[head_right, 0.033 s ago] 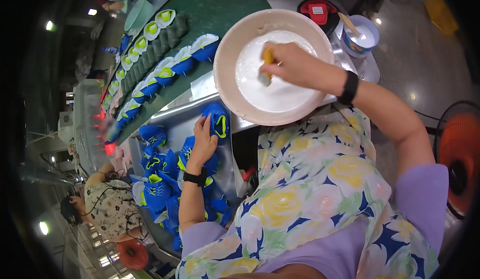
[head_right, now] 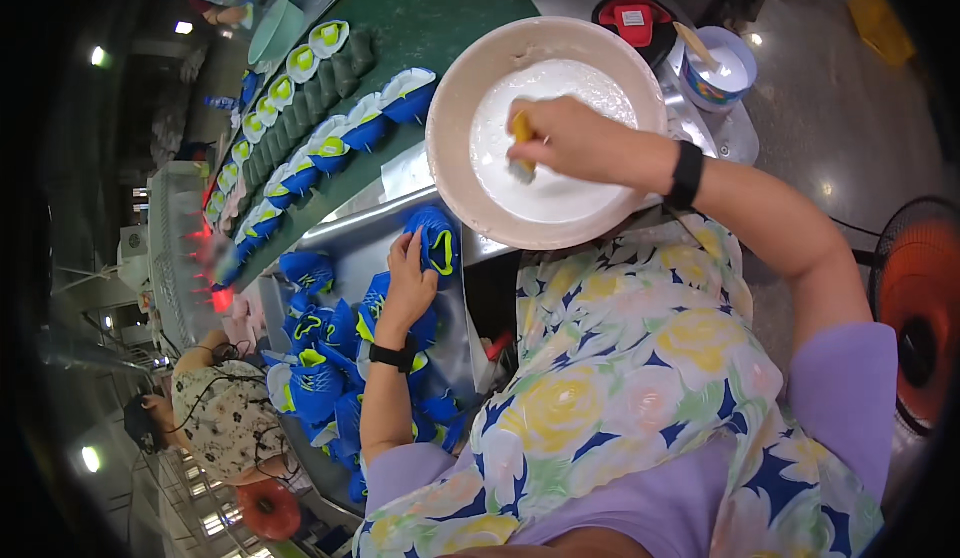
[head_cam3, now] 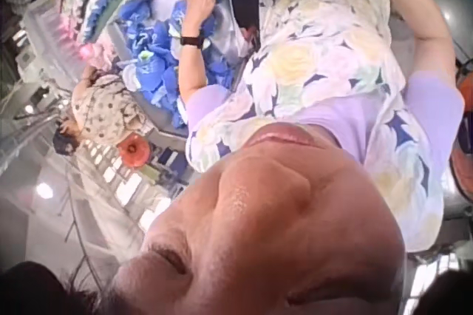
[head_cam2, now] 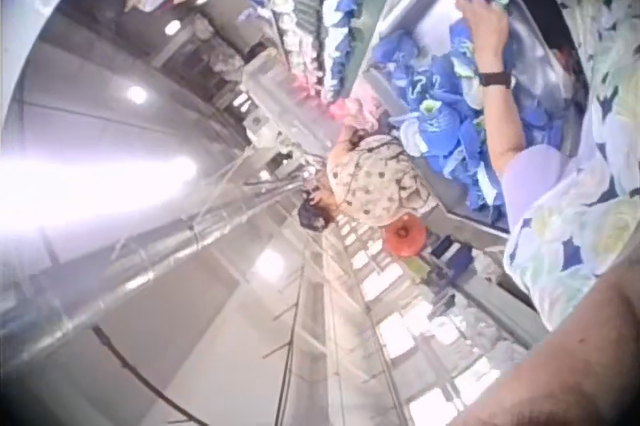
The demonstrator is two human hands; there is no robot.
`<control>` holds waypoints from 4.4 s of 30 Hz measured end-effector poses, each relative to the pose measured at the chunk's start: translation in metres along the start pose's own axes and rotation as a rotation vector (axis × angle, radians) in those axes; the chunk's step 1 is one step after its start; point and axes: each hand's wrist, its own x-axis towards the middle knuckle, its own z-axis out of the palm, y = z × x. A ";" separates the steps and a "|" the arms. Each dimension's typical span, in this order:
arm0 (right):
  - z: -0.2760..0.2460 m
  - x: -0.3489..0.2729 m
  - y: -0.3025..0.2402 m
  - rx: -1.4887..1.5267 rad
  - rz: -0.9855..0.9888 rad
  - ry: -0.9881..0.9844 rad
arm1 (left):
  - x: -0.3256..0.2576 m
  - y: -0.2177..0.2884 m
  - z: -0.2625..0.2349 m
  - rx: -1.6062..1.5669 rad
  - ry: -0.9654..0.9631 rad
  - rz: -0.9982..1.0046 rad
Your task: The person repeatedly picks up blue sneakers from a conveyor belt, dips a yellow brush into a bowl of white paint, and applies the paint to the inner lining of the shoes. The painted shoes are then placed back onto the moving conveyor belt.
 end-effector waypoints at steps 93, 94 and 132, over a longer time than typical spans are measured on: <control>-0.085 0.018 -0.015 -0.092 -0.076 -0.007 | 0.094 0.139 -0.028 -1.527 0.009 -0.199; -0.090 0.015 -0.015 -0.107 -0.064 -0.004 | 0.097 0.135 -0.032 -1.522 0.035 -0.234; -0.028 -0.065 0.073 0.416 0.199 0.497 | 0.181 -0.018 -0.055 -0.611 0.176 -0.195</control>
